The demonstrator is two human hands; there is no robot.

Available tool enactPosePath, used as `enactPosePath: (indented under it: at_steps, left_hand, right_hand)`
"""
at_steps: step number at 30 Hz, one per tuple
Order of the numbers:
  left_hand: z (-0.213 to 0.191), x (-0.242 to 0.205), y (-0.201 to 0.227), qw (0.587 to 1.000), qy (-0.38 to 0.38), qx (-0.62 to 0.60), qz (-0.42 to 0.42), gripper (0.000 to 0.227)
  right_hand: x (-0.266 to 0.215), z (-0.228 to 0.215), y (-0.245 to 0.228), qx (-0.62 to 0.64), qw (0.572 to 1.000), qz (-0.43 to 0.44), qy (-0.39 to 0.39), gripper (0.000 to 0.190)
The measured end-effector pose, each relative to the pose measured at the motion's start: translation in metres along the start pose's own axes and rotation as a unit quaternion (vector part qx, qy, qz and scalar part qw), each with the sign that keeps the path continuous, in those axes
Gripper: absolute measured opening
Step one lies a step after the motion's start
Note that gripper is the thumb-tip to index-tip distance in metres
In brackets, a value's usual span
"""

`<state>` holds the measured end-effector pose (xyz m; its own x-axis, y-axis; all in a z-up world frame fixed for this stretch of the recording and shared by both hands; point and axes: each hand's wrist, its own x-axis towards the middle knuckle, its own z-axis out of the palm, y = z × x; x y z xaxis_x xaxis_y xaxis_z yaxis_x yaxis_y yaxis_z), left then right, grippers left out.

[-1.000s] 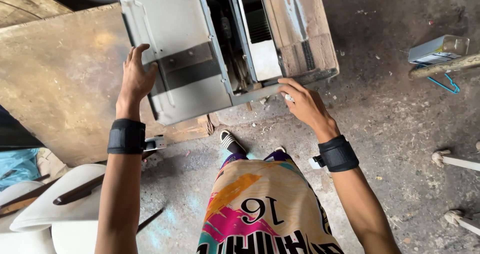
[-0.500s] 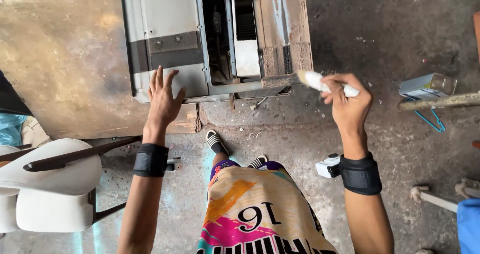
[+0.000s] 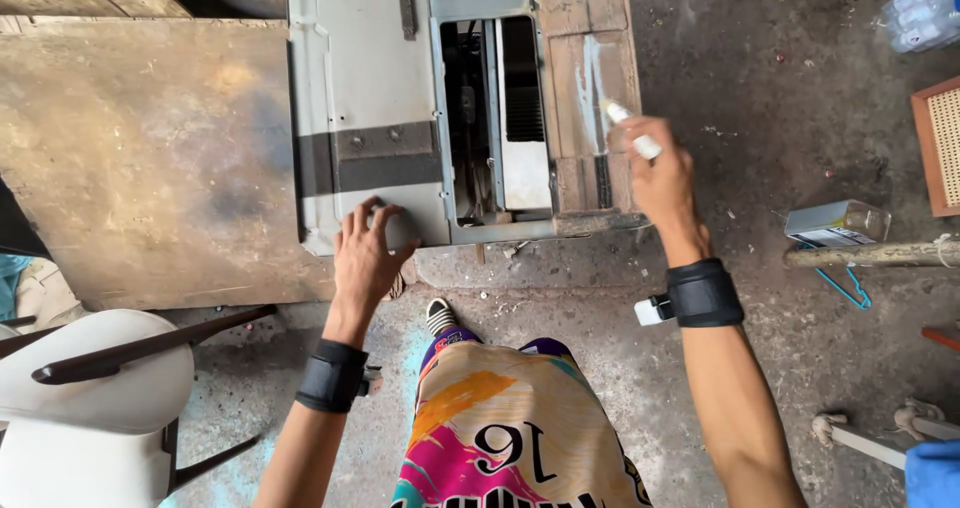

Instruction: Clean the internal components of an air conditioning unit using a brush and a thin scraper.

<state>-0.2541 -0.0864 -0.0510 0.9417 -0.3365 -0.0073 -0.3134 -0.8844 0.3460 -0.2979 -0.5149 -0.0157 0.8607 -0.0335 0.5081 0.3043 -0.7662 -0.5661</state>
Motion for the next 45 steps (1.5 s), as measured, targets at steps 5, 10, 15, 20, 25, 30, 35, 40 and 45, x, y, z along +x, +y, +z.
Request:
enactPosePath:
  at_steps: [5, 10, 15, 20, 25, 30, 35, 40, 45]
  left_hand:
    - [-0.019, -0.001, 0.008, 0.999, -0.010, 0.047, 0.022, 0.066]
    - [-0.032, -0.001, 0.006, 0.998, -0.027, 0.025, 0.046, 0.061]
    - [-0.037, 0.000, 0.006, 0.997, -0.030, 0.020, 0.063, 0.060]
    - [-0.046, 0.004, 0.014, 0.998, -0.051, 0.012, 0.042, 0.059]
    - [-0.052, 0.011, 0.023, 0.999, -0.040, -0.003, 0.023, 0.059]
    - [-0.051, 0.019, 0.022, 0.999, -0.043, -0.002, -0.014, 0.058]
    - [-0.041, 0.019, -0.038, 0.990, 0.108, 0.053, -0.074, 0.040]
    - [-0.053, 0.033, -0.069, 0.974, 0.041, 0.051, -0.218, 0.048]
    - [-0.057, 0.037, -0.074, 0.946, -0.019, -0.031, -0.322, 0.049]
  right_hand:
    - [0.021, -0.016, -0.027, 0.192, 0.969, 0.152, -0.008, 0.009]
    - [0.040, 0.001, -0.024, 0.125, 0.972, 0.166, -0.106, 0.009]
    - [0.082, 0.017, -0.002, 0.096, 0.946, 0.267, -0.159, 0.012]
    - [0.109, 0.012, -0.003, 0.104, 0.984, 0.145, -0.023, 0.013]
    - [0.101, 0.002, 0.007, 0.109, 0.971, 0.129, -0.170, 0.013]
    - [0.122, 0.021, 0.037, 0.150, 0.963, 0.138, -0.174, 0.012]
    - [0.153, 0.007, 0.048, 0.061, 0.997, 0.001, -0.043, 0.014]
    - [0.132, -0.010, 0.078, 0.134, 0.985, 0.038, -0.102, 0.017]
    - [0.105, -0.008, 0.060, 0.152, 0.970, 0.099, -0.164, 0.029]
